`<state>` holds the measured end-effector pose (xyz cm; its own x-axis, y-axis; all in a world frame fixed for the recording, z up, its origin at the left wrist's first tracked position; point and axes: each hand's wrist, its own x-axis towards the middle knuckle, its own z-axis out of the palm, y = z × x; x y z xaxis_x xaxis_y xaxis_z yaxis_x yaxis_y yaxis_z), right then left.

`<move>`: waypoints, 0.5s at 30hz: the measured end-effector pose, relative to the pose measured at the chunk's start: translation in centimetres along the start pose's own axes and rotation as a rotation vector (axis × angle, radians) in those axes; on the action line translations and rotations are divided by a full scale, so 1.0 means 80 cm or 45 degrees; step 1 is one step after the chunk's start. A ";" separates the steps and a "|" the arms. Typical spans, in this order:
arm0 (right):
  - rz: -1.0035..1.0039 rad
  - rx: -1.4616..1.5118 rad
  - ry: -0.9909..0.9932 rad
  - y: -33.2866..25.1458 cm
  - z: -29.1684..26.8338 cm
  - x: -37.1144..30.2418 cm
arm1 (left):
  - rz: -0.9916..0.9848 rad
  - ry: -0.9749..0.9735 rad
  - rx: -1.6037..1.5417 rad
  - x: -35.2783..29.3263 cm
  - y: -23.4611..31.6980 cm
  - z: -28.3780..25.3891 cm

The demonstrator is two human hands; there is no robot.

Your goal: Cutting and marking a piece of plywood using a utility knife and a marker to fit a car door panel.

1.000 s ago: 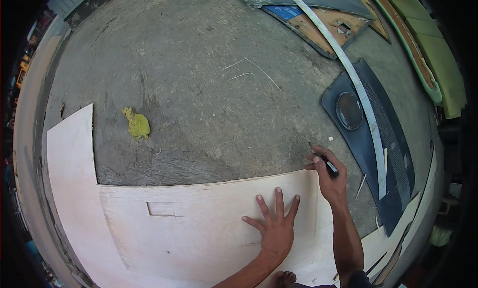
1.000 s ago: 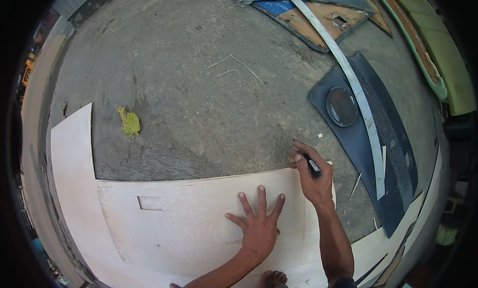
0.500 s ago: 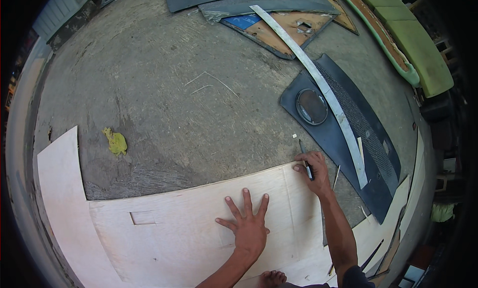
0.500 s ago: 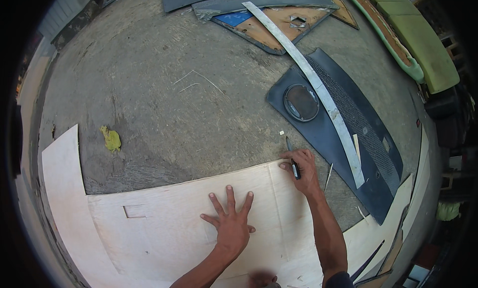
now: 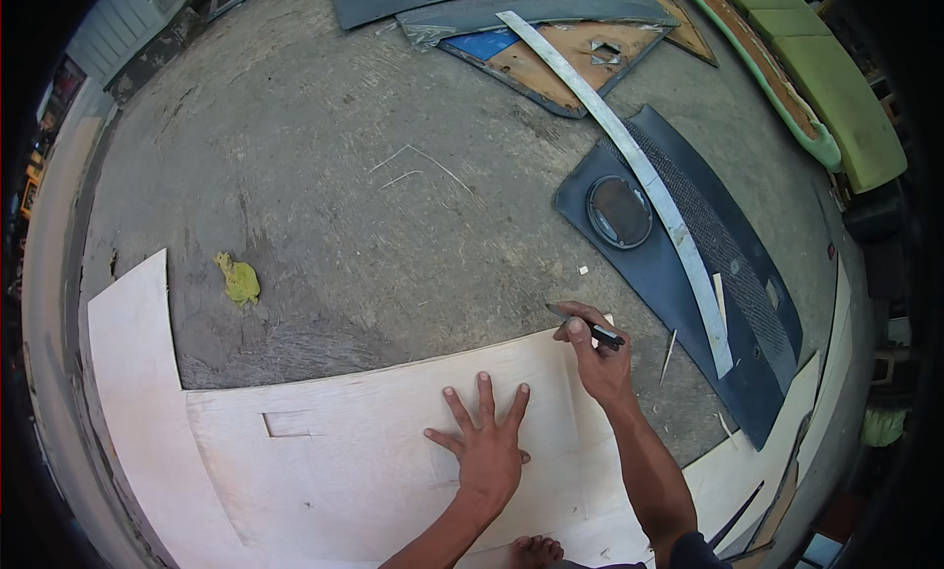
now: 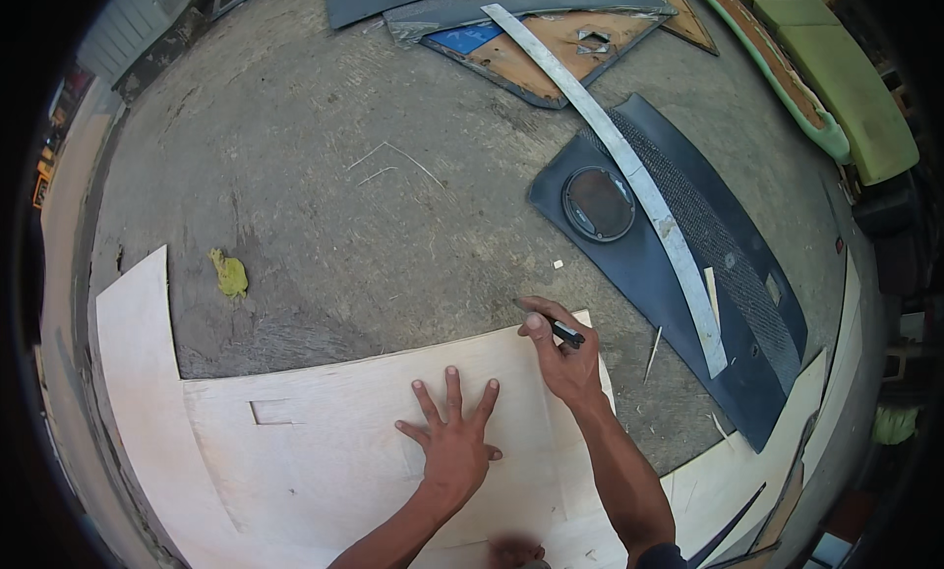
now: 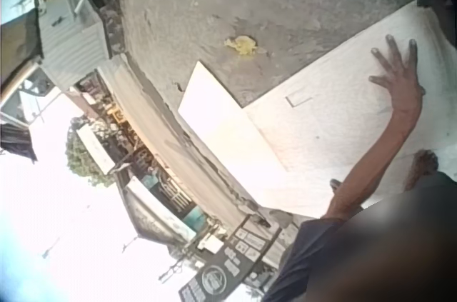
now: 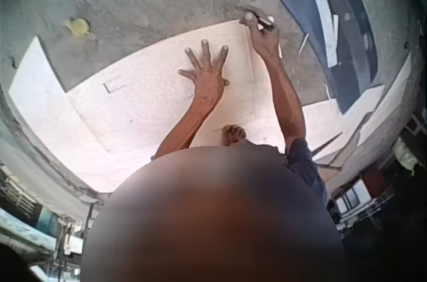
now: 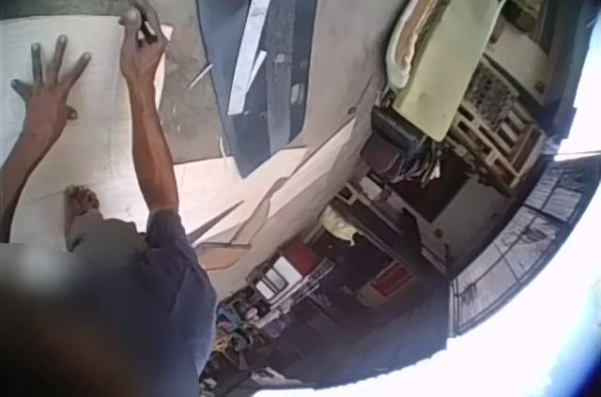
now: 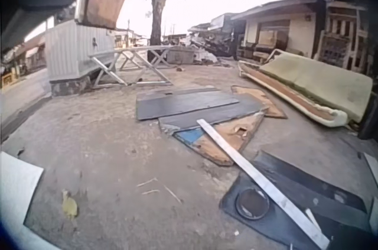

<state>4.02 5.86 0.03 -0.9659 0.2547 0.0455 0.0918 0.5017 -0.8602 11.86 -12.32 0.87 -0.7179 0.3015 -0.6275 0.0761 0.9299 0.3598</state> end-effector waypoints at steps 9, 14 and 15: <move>0.558 0.334 -0.491 -0.016 0.058 -0.002 | 0.007 0.077 -0.137 0.001 -0.004 0.006; 0.571 0.292 -0.501 -0.023 0.058 0.007 | 0.010 0.079 -0.095 0.001 -0.005 0.008; 0.571 0.288 -0.501 -0.022 0.059 0.008 | 0.019 0.081 -0.056 0.002 -0.005 0.009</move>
<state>2.09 1.25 -0.81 -0.8659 0.0548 -0.4972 0.4963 0.2185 -0.8402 12.20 -12.50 0.17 -0.7594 0.3000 -0.5773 0.0578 0.9149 0.3995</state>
